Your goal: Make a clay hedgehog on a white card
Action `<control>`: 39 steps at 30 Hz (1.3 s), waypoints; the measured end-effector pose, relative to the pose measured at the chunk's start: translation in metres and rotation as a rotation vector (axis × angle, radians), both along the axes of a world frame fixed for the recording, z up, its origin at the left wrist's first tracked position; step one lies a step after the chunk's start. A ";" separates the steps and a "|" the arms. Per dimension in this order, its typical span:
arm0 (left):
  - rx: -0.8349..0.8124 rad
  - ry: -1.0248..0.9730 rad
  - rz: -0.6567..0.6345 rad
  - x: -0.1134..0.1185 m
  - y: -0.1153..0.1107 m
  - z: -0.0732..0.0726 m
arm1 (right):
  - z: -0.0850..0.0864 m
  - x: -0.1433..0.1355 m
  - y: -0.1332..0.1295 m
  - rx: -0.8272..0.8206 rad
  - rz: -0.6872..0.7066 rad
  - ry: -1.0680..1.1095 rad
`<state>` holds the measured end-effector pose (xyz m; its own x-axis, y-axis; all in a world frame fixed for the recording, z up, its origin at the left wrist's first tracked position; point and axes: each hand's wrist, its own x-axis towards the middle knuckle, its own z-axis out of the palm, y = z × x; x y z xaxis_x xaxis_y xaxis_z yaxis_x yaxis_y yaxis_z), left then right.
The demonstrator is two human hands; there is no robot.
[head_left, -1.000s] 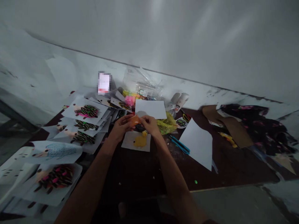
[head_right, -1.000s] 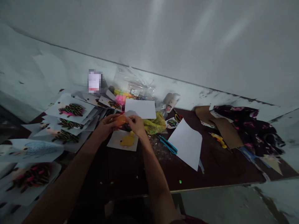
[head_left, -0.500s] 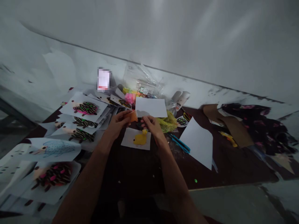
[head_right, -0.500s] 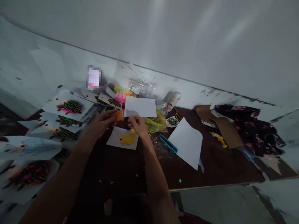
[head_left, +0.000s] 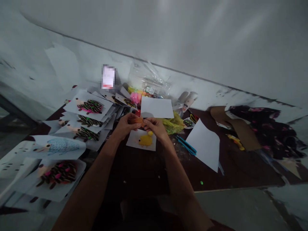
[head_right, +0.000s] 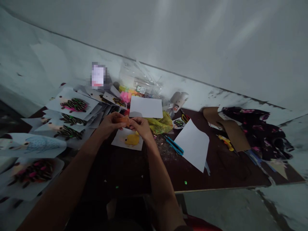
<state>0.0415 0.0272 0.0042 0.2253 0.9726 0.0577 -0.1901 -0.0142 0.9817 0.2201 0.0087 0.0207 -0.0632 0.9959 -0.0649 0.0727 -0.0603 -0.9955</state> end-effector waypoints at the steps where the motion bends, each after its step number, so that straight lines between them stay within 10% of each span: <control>1: -0.002 0.005 -0.003 0.000 0.000 0.000 | 0.000 -0.001 -0.001 -0.010 0.005 -0.008; 39: 0.010 0.160 0.009 0.000 0.006 -0.011 | 0.000 -0.011 -0.005 -0.047 -0.007 -0.265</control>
<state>0.0419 0.0333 -0.0067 0.2234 0.9742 0.0318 -0.0311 -0.0255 0.9992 0.2091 0.0040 0.0204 -0.0313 0.9917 -0.1243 0.3300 -0.1072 -0.9379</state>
